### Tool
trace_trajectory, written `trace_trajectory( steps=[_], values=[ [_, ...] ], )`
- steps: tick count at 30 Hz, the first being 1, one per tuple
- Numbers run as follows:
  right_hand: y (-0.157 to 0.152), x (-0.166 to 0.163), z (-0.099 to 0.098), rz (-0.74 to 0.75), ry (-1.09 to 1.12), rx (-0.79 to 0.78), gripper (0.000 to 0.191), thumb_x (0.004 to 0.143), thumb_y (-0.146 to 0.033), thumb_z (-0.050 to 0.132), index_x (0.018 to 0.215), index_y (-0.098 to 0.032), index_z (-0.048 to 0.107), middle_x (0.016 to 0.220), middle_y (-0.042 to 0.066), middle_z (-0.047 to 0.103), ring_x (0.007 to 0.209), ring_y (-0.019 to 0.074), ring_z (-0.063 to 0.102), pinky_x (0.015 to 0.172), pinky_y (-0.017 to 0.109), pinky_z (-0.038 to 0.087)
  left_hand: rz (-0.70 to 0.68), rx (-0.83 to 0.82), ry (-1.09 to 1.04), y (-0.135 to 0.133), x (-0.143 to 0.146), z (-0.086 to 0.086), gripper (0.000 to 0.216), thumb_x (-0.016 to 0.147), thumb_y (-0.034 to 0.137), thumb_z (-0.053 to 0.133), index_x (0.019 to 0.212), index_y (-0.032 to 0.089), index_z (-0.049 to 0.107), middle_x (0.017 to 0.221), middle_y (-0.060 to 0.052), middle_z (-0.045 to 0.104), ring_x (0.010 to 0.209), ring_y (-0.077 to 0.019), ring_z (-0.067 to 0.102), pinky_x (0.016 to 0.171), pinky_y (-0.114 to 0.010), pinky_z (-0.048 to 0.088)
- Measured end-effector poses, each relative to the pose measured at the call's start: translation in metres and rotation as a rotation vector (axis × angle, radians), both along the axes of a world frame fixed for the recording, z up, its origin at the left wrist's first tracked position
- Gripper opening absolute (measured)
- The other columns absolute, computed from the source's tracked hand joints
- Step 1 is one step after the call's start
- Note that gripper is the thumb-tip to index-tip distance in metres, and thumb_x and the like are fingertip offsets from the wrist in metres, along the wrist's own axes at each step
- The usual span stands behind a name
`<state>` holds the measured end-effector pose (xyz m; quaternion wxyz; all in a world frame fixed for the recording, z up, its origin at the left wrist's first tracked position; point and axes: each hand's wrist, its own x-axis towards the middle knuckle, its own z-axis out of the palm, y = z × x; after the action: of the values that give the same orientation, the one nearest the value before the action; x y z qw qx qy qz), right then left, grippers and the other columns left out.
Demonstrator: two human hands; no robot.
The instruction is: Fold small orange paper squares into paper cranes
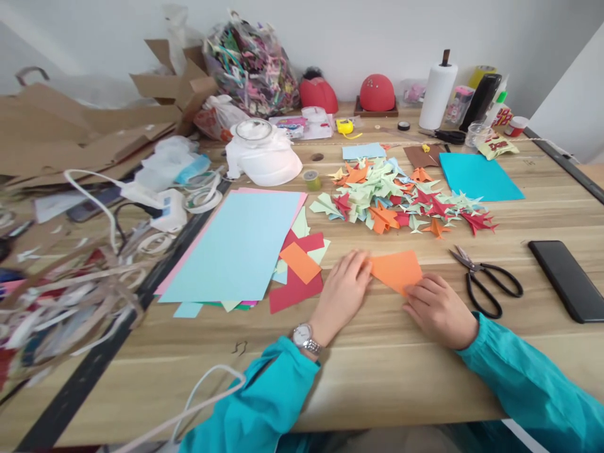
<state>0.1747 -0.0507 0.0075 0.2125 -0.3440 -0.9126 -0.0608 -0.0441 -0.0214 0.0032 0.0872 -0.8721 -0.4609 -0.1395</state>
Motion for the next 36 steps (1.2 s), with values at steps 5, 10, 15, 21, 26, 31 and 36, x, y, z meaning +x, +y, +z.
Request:
trace_trajectory(
  steps=[5, 10, 15, 21, 26, 31, 36],
  values=[
    [0.002, -0.005, -0.001, -0.064, -0.005, -0.075, 0.017, 0.086, -0.020, 0.050, 0.093, -0.015, 0.064, 0.083, 0.007, 0.064, 0.079, 0.0175, 0.053, 0.073, 0.033, 0.038, -0.213, 0.039, 0.067, 0.000, 0.001, 0.003, 0.025, 0.090, 0.012, 0.037, 0.101, 0.013, 0.059, 0.102, -0.010, 0.063, 0.099, -0.0199, 0.055, 0.084, -0.036, 0.045],
    [0.011, -0.015, -0.003, -0.094, -0.042, -0.046, 0.018, 0.087, -0.018, 0.048, 0.096, -0.016, 0.064, 0.088, 0.008, 0.064, 0.082, 0.0189, 0.052, 0.071, 0.032, 0.035, -0.317, 0.066, 0.104, 0.000, 0.002, 0.004, 0.025, 0.089, 0.011, 0.037, 0.083, 0.012, 0.060, 0.080, -0.006, 0.060, 0.076, -0.0170, 0.053, 0.072, -0.034, 0.041],
    [0.022, -0.023, -0.004, -0.030, -0.021, 0.024, 0.021, 0.086, -0.010, 0.044, 0.088, -0.015, 0.065, 0.075, 0.005, 0.064, 0.073, 0.0162, 0.051, 0.069, 0.032, 0.034, -0.324, 0.072, 0.057, 0.001, 0.005, 0.002, 0.026, 0.090, 0.013, 0.034, 0.080, 0.012, 0.058, 0.075, -0.005, 0.056, 0.072, -0.0168, 0.049, 0.066, -0.034, 0.035],
    [0.022, -0.027, -0.005, -0.008, 0.037, 0.019, 0.018, 0.082, -0.008, 0.049, 0.082, -0.016, 0.065, 0.073, 0.004, 0.065, 0.073, 0.0153, 0.053, 0.073, 0.032, 0.036, -0.367, 0.080, 0.017, -0.001, 0.010, 0.002, 0.030, 0.089, 0.010, 0.034, 0.071, 0.013, 0.058, 0.071, -0.006, 0.055, 0.069, -0.0174, 0.046, 0.065, -0.036, 0.032],
    [0.018, -0.017, -0.006, 0.015, 0.059, 0.056, 0.020, 0.077, -0.007, 0.055, 0.090, -0.018, 0.065, 0.084, 0.003, 0.070, 0.079, 0.0176, 0.058, 0.077, 0.034, 0.038, -0.391, 0.116, 0.014, 0.000, -0.002, 0.004, 0.029, 0.088, 0.011, 0.035, 0.073, 0.013, 0.059, 0.070, -0.005, 0.056, 0.069, -0.0172, 0.047, 0.063, -0.035, 0.031],
    [0.021, -0.003, 0.000, -0.037, 0.116, 0.139, 0.022, 0.073, -0.008, 0.063, 0.093, -0.020, 0.064, 0.082, 0.002, 0.071, 0.077, 0.0167, 0.061, 0.075, 0.033, 0.041, -0.330, 0.132, -0.022, -0.005, -0.024, 0.014, 0.024, 0.087, 0.010, 0.038, 0.077, 0.014, 0.059, 0.080, -0.005, 0.060, 0.073, -0.0164, 0.049, 0.063, -0.035, 0.033],
    [0.024, 0.006, 0.005, -0.049, 0.107, 0.133, 0.025, 0.076, -0.009, 0.061, 0.098, -0.021, 0.063, 0.085, 0.001, 0.072, 0.080, 0.0151, 0.062, 0.077, 0.033, 0.043, -0.280, 0.107, -0.108, -0.011, -0.039, 0.024, 0.015, 0.084, 0.009, 0.045, 0.081, 0.015, 0.059, 0.082, -0.004, 0.062, 0.084, -0.0182, 0.054, 0.067, -0.035, 0.037]
  ],
)
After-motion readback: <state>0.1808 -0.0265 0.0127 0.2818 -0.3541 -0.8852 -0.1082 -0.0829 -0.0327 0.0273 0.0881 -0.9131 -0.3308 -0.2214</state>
